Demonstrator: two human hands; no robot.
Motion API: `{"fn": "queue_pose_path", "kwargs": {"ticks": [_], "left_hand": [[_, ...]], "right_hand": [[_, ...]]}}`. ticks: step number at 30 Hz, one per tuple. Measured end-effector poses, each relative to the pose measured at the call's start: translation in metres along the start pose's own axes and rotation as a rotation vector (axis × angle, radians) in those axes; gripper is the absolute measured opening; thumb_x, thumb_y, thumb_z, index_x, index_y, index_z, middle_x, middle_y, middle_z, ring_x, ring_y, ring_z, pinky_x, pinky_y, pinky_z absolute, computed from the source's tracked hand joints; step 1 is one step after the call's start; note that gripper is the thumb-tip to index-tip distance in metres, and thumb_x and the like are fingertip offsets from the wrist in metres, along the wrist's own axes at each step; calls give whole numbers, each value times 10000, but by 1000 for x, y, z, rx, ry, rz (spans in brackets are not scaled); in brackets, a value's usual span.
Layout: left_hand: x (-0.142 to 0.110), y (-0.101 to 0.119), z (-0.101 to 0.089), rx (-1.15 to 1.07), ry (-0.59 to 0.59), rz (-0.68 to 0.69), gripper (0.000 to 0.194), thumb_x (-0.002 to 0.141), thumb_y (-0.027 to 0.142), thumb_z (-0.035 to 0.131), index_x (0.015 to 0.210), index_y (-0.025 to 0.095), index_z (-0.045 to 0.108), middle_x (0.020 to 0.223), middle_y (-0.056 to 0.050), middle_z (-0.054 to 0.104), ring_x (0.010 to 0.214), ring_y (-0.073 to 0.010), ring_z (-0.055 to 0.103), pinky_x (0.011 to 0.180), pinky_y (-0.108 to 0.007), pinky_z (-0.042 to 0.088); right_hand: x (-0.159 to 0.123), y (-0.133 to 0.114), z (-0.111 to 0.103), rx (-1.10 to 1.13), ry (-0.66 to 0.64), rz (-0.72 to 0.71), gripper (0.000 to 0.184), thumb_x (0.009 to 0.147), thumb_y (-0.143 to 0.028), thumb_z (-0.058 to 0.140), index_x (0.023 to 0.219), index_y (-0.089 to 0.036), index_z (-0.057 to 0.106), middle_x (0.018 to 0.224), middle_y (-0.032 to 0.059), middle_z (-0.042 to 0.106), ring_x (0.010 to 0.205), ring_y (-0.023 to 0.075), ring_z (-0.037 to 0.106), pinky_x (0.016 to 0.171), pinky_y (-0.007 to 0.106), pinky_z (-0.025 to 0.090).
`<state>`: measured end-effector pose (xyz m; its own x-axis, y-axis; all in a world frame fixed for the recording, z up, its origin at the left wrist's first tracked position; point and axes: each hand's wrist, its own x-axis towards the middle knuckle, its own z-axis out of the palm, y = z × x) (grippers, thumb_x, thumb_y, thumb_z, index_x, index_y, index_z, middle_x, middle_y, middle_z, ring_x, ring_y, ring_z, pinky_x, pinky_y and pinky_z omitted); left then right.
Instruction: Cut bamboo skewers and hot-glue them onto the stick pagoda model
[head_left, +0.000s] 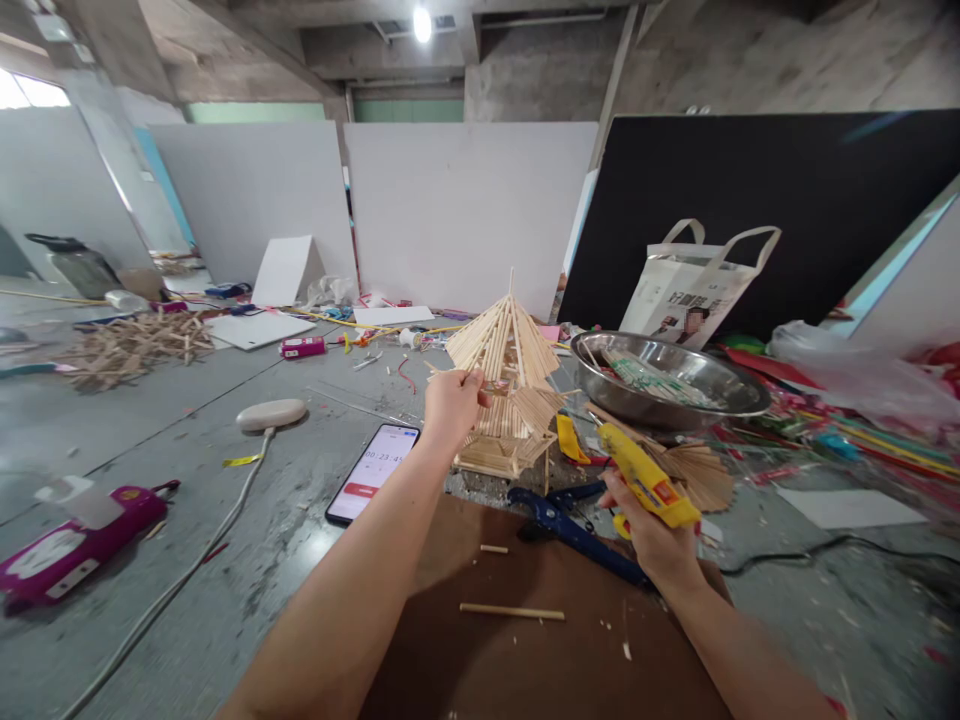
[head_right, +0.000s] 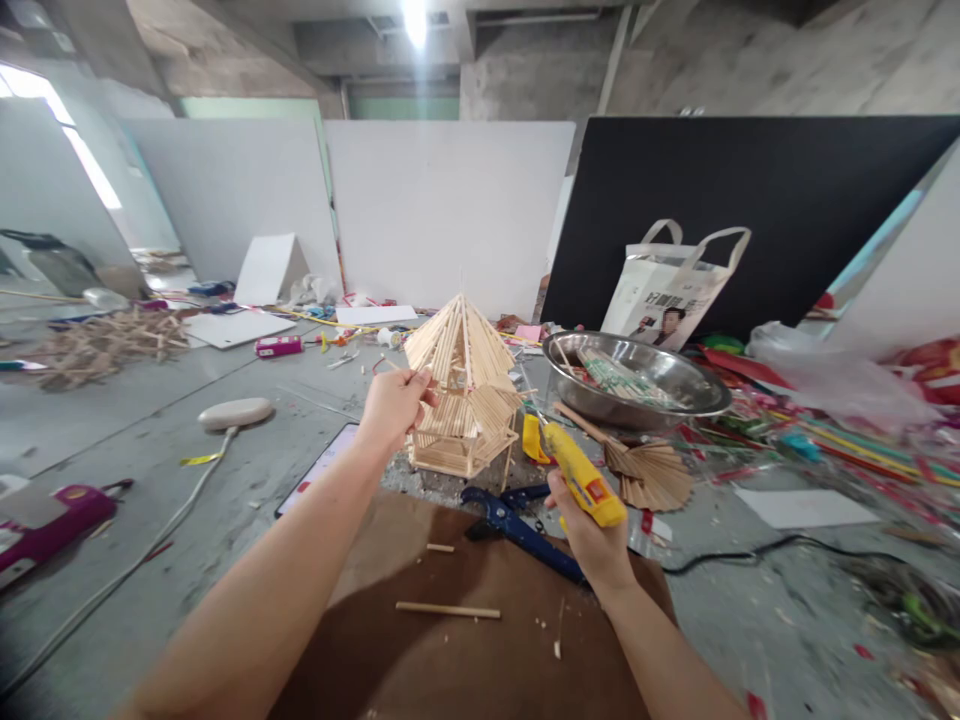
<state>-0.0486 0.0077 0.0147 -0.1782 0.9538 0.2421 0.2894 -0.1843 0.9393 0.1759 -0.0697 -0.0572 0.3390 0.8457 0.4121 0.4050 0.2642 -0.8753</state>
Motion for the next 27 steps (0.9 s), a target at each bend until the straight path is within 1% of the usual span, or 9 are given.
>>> {"fn": "queue_pose_path", "kwargs": {"ticks": [4, 6, 8, 11, 13, 20, 24, 27], "left_hand": [[-5, 7, 2, -115, -5, -81, 306, 771, 364, 387, 659, 123, 539, 518, -2, 570, 245, -31, 303, 286, -182, 207], [-7, 12, 2, -175, -9, -122, 278, 772, 336, 392, 649, 123, 522, 507, 2, 558, 238, -29, 292, 278, -179, 194], [-8, 15, 2, -214, -10, -144, 256, 772, 313, 395, 636, 126, 506, 496, 6, 548, 235, -28, 286, 274, -178, 187], [-7, 15, 3, -205, -4, -128, 250, 766, 311, 402, 627, 129, 503, 491, 6, 548, 234, -32, 292, 270, -179, 188], [-5, 12, 3, -167, 3, -101, 265, 762, 329, 401, 636, 128, 518, 492, 4, 554, 236, -36, 305, 270, -181, 194], [-1, 3, 4, -36, 21, -41, 355, 764, 397, 365, 691, 120, 576, 531, -18, 602, 254, -44, 337, 291, -189, 242], [-1, 2, 5, -8, 37, -31, 360, 763, 401, 363, 707, 122, 583, 534, -19, 606, 262, -50, 359, 295, -189, 256], [-2, 5, 5, -56, 29, -53, 333, 765, 385, 371, 704, 123, 568, 529, -16, 600, 256, -48, 357, 285, -183, 245]], "right_hand": [[-1, 2, 0, 22, -16, 56, 307, 662, -441, 585, 737, -145, 571, 542, 10, 570, 437, 104, 482, 366, 209, 346], [0, 2, 0, 22, -30, 64, 301, 668, -440, 581, 734, -146, 568, 542, 5, 565, 432, 98, 474, 380, 210, 358], [0, 2, 0, 12, -40, 45, 286, 674, -429, 580, 720, -147, 571, 546, 8, 569, 476, 110, 505, 431, 217, 395], [0, 1, 0, 14, -41, 18, 265, 676, -410, 585, 718, -148, 574, 548, 8, 575, 534, 127, 542, 514, 231, 435], [0, 1, 0, 29, -30, 17, 260, 673, -409, 588, 713, -153, 570, 543, 2, 572, 537, 126, 546, 531, 233, 440], [-1, -2, 1, 52, -18, 39, 282, 650, -427, 605, 687, -150, 567, 533, 11, 573, 511, 131, 541, 449, 227, 417], [-1, -5, 1, 33, -17, 37, 295, 638, -441, 609, 666, -150, 567, 518, 15, 572, 499, 133, 538, 447, 232, 424], [-1, -3, 1, 27, -25, 31, 286, 649, -436, 602, 675, -154, 567, 534, 11, 574, 523, 136, 549, 488, 240, 443]]}}
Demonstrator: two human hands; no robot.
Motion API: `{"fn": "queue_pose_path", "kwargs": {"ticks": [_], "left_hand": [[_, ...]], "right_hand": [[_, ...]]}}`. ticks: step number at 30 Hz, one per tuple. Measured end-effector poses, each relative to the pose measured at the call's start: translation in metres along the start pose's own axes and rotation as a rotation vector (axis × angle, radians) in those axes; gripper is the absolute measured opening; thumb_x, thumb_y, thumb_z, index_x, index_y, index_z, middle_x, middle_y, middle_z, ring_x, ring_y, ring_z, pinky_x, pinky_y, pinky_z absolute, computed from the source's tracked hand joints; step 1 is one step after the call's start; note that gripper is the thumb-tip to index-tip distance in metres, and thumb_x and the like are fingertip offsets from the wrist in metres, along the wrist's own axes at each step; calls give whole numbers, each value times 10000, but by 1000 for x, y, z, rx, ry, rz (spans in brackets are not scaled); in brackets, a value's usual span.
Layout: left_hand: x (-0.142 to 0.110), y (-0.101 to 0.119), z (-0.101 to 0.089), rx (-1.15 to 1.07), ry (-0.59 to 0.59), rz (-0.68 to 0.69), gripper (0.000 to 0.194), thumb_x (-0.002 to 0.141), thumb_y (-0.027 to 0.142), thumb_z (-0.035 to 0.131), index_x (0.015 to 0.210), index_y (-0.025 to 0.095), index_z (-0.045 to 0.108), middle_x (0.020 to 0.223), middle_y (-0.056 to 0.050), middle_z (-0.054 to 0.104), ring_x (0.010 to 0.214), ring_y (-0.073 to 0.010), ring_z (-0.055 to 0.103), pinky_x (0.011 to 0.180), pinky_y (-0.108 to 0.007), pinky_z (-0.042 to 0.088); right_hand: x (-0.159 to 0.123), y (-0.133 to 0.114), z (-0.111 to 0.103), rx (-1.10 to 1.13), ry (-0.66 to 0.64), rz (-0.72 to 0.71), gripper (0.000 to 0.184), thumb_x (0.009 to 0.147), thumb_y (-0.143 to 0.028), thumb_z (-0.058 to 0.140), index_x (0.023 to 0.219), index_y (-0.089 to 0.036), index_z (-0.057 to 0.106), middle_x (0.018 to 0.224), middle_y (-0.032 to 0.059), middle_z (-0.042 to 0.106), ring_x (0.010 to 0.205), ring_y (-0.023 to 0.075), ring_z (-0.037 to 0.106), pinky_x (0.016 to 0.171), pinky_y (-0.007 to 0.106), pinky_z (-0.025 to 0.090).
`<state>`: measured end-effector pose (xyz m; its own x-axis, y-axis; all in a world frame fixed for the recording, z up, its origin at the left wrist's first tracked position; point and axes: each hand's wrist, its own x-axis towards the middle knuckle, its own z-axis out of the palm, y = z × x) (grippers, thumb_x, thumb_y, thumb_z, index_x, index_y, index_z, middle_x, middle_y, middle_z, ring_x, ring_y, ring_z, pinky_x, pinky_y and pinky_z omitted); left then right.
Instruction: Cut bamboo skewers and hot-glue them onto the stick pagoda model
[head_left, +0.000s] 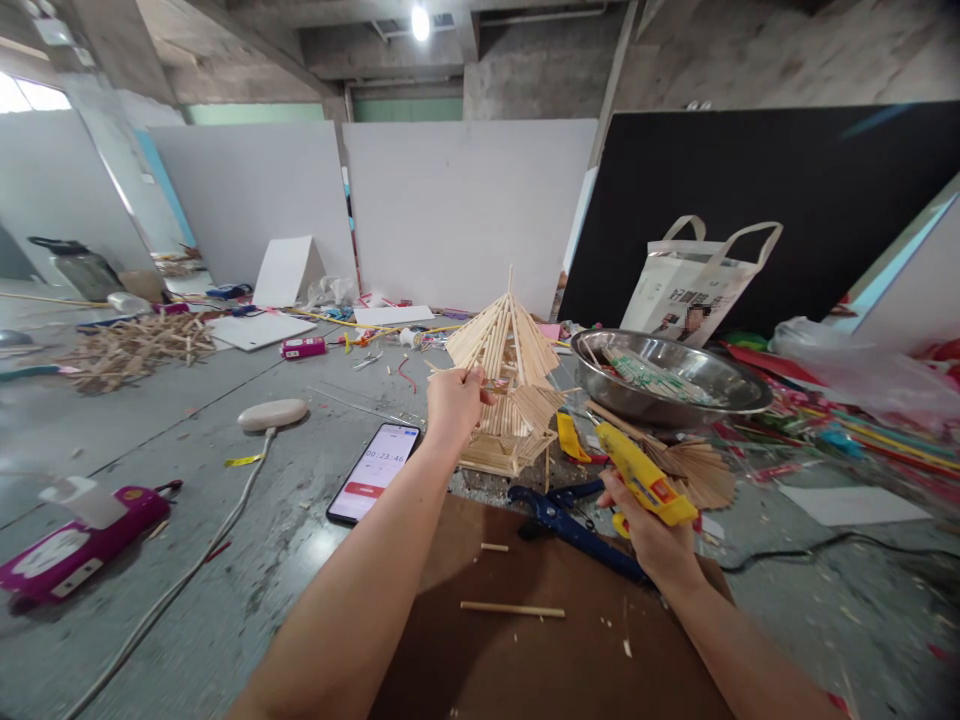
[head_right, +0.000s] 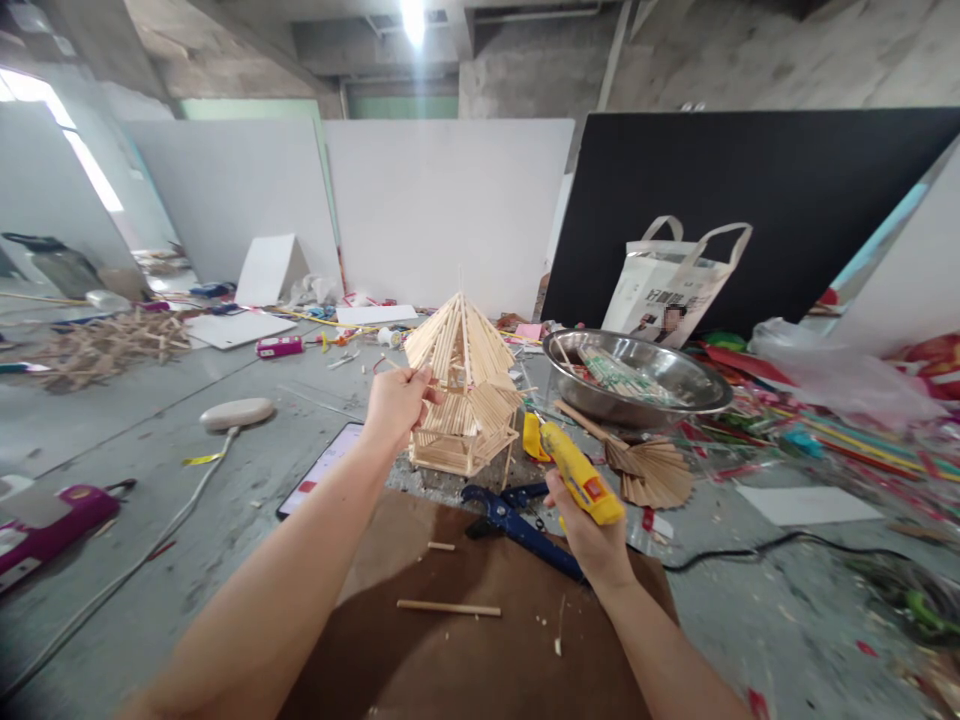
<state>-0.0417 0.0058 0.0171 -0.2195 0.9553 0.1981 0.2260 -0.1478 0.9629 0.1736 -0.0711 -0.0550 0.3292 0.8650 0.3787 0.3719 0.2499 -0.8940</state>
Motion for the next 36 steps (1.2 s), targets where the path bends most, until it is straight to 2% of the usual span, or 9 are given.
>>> {"fn": "queue_pose_path", "kwargs": {"ticks": [7, 13, 20, 23, 27, 31, 34, 36], "left_hand": [[-7, 14, -1, -177, -54, -125, 235, 785, 292, 387, 677, 119, 504, 582, -29, 619, 238, -32, 351, 266, -168, 246], [-7, 18, -2, -209, -60, -157, 215, 792, 270, 392, 701, 112, 506, 596, -31, 624, 246, -36, 376, 264, -167, 279], [-6, 10, -2, -151, -51, -102, 240, 786, 302, 389, 692, 120, 514, 615, -37, 626, 255, -39, 395, 278, -170, 292], [-10, 8, -7, -39, -14, -36, 255, 774, 335, 394, 670, 135, 513, 580, -22, 611, 265, -54, 422, 289, -174, 293], [-14, 8, -16, 76, 41, 78, 275, 766, 360, 397, 634, 149, 513, 507, 5, 576, 272, -63, 440, 331, -182, 325], [-11, 6, -20, 30, 73, 127, 297, 775, 399, 380, 669, 158, 518, 507, 23, 563, 279, -61, 441, 359, -189, 339], [-7, 2, -19, -7, 91, 107, 308, 782, 408, 366, 657, 161, 501, 498, 32, 546, 273, -55, 427, 352, -189, 321], [-5, 0, -18, -22, 94, 106, 322, 785, 419, 360, 639, 163, 489, 490, 35, 534, 272, -52, 418, 349, -188, 310]], "right_hand": [[0, -2, 0, 1, 1, 7, 299, 629, -456, 607, 638, -159, 573, 523, 6, 572, 521, 131, 552, 537, 245, 458], [0, 0, 1, 20, -9, 11, 271, 649, -428, 601, 684, -162, 570, 539, 11, 577, 536, 142, 553, 561, 268, 460], [0, 4, -1, -13, -23, 27, 265, 660, -420, 592, 707, -160, 573, 553, 16, 575, 532, 153, 544, 460, 253, 421], [2, 0, -3, -14, -11, 2, 234, 671, -403, 587, 696, -171, 576, 555, 11, 577, 550, 156, 553, 508, 270, 444], [11, -25, -9, -71, -65, -74, 204, 704, -377, 553, 642, -184, 584, 537, 4, 558, 538, 145, 549, 530, 281, 459], [31, -65, -7, -125, -171, -191, 234, 649, -361, 602, 810, -190, 600, 674, 15, 612, 513, 133, 550, 519, 294, 479], [49, -96, 4, -250, -320, -313, 204, 651, -361, 596, 763, -193, 621, 615, -6, 597, 485, 115, 524, 472, 259, 456], [60, -116, 14, -359, -424, -374, 184, 648, -357, 600, 623, -175, 610, 500, -23, 540, 432, 93, 475, 421, 230, 411]]}}
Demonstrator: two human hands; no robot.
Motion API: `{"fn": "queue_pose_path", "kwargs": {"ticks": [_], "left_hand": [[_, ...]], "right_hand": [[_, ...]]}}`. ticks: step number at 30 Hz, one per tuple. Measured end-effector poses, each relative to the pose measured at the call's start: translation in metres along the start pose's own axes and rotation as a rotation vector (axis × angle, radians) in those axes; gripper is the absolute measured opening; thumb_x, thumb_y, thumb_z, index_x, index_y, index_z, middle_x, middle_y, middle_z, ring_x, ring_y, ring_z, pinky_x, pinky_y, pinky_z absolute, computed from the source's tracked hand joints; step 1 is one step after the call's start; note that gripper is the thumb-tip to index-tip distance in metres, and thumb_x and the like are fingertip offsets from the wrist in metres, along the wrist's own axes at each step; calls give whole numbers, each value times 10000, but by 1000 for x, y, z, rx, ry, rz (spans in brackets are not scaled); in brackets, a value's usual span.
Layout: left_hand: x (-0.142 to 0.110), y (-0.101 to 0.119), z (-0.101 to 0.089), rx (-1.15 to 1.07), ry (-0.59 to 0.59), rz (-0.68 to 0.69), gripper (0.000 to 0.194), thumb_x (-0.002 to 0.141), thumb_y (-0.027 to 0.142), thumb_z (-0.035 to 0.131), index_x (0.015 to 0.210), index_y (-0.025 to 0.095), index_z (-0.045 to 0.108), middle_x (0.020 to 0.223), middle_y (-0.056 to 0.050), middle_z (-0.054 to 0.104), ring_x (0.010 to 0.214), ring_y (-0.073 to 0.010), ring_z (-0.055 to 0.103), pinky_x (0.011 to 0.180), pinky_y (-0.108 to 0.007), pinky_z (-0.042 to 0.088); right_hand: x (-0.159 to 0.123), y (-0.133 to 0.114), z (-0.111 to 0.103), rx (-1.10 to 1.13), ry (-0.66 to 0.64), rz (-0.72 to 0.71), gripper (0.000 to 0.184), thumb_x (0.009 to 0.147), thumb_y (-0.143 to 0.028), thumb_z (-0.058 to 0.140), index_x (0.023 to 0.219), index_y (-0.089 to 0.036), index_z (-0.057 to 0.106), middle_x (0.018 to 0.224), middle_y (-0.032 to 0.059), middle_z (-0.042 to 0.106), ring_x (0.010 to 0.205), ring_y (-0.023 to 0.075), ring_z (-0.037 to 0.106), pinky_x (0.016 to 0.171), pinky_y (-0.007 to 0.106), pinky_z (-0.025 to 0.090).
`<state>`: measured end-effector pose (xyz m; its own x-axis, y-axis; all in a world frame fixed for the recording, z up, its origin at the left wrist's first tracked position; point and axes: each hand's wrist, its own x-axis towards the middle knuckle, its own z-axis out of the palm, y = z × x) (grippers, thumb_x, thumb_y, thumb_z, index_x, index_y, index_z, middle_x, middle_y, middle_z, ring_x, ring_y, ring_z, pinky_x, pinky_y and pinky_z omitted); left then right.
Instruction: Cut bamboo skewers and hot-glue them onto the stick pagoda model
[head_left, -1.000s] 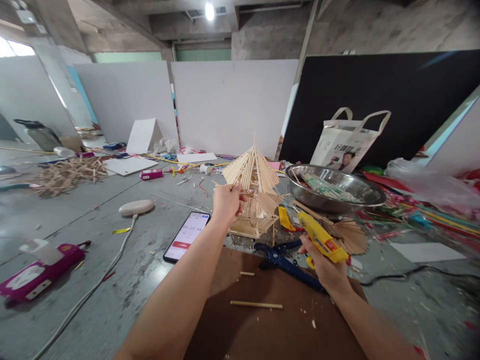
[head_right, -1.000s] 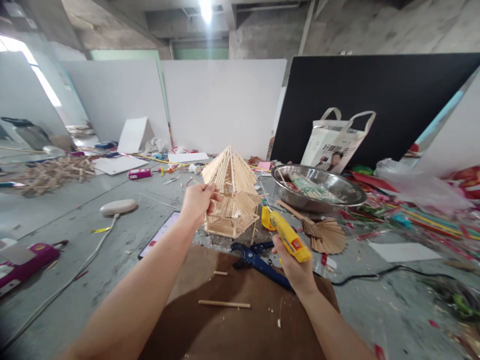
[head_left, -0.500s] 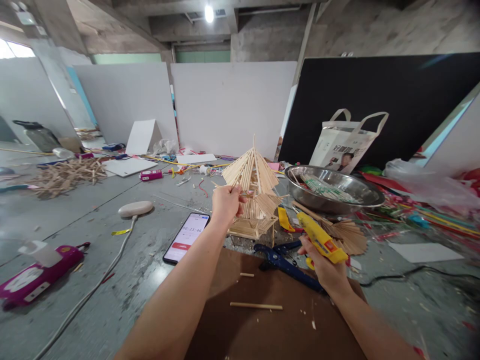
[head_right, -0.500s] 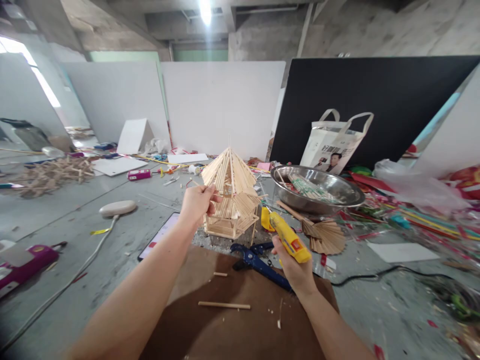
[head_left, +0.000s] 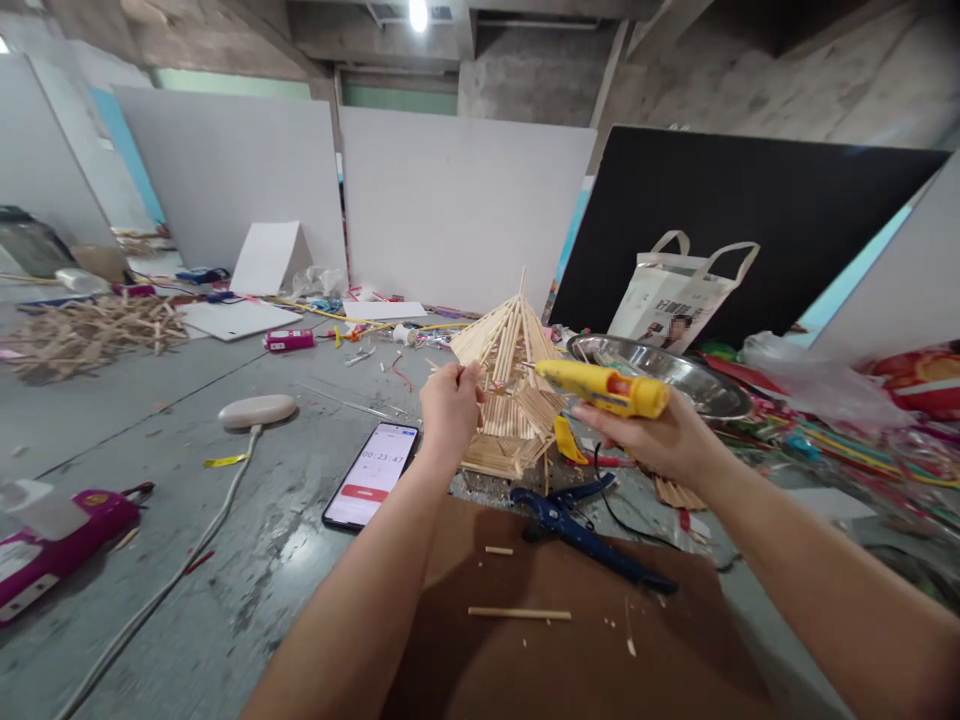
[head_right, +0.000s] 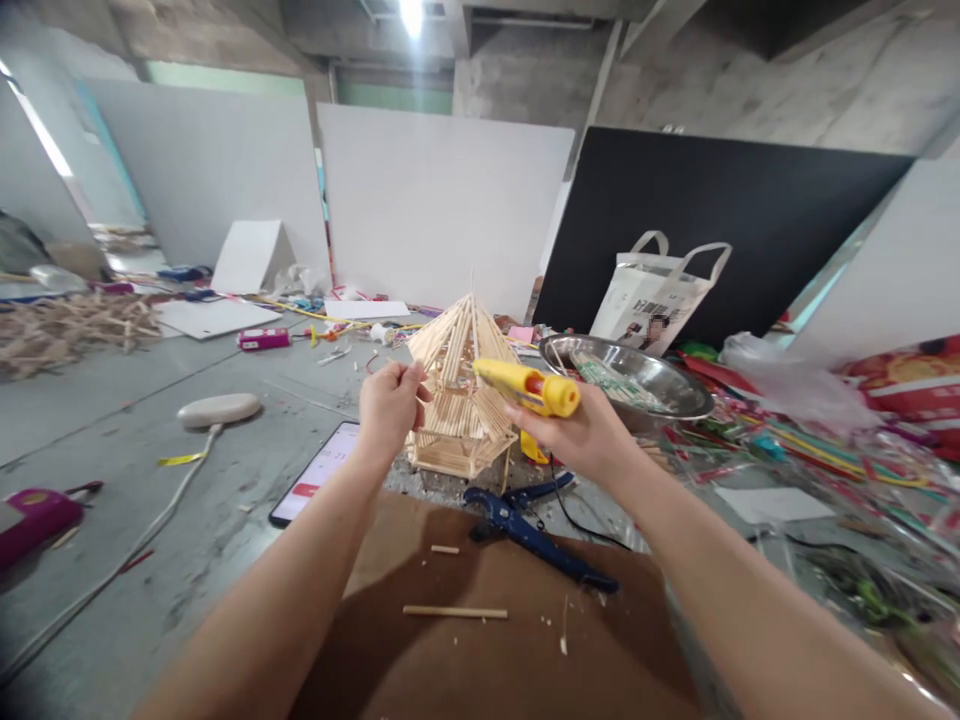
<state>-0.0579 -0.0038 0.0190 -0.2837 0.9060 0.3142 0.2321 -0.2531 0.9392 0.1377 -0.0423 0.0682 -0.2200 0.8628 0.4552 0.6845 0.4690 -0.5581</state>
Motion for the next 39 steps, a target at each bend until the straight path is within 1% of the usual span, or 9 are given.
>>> {"fn": "queue_pose_path", "kwargs": {"ticks": [3, 7, 10, 12, 17, 21, 28, 35, 39], "left_hand": [[0, -1, 0, -15, -3, 7, 326, 790, 415, 357, 623, 164, 483, 492, 33, 531, 284, -52, 421, 363, -188, 312], [0, -1, -1, 9, -22, 12, 303, 801, 361, 346, 621, 164, 489, 512, 20, 542, 322, -60, 441, 396, -192, 321], [1, -1, -1, 40, -40, 30, 259, 799, 306, 350, 642, 164, 499, 546, 5, 566, 369, -71, 468, 418, -192, 321], [2, -1, -1, 66, -38, 48, 241, 797, 286, 354, 659, 162, 509, 577, -10, 583, 407, -81, 492, 434, -193, 325], [3, -1, -2, 124, -32, 59, 241, 794, 266, 356, 658, 159, 523, 636, -37, 604, 458, -95, 519, 458, -203, 334], [2, 0, -2, 139, -39, 65, 244, 790, 267, 360, 628, 160, 509, 607, -32, 595, 453, -97, 516, 459, -203, 328], [0, 2, -3, 135, -55, 52, 265, 787, 269, 360, 589, 161, 499, 567, -28, 584, 459, -106, 521, 468, -208, 334], [1, 1, -2, 135, -51, 43, 268, 784, 273, 361, 580, 163, 496, 546, -25, 577, 435, -104, 504, 462, -209, 320], [0, 3, -2, 138, -60, 28, 280, 783, 266, 361, 562, 160, 495, 528, -25, 566, 431, -102, 498, 465, -209, 321]], "right_hand": [[24, -21, 0, -198, -41, -64, 220, 641, -373, 608, 578, -162, 611, 407, -39, 468, 411, 81, 439, 390, 210, 345], [43, -37, 4, -352, -57, -97, 244, 622, -390, 623, 688, -159, 661, 475, -37, 541, 482, 91, 490, 433, 203, 343], [49, -40, 8, -409, -38, -139, 267, 596, -427, 635, 644, -166, 659, 455, -42, 532, 465, 82, 481, 410, 198, 306], [51, -40, 10, -427, -25, -150, 267, 585, -437, 641, 626, -174, 656, 434, -45, 514, 435, 75, 462, 393, 201, 283], [53, -40, 11, -466, -25, -88, 282, 567, -441, 646, 623, -165, 663, 408, -39, 489, 417, 76, 454, 389, 205, 271], [54, -44, 11, -490, -54, -36, 315, 577, -457, 621, 678, -164, 677, 450, -29, 512, 454, 86, 479, 414, 211, 288], [51, -50, 8, -541, -126, 26, 312, 607, -509, 558, 689, -225, 658, 534, 7, 572, 558, 180, 551, 463, 279, 362], [51, -52, 8, -552, -122, 42, 318, 601, -521, 543, 686, -230, 639, 548, 20, 566, 588, 206, 559, 495, 305, 373], [51, -53, 9, -549, -108, 58, 320, 597, -527, 542, 657, -225, 628, 526, 22, 547, 575, 201, 549, 488, 302, 363]]}}
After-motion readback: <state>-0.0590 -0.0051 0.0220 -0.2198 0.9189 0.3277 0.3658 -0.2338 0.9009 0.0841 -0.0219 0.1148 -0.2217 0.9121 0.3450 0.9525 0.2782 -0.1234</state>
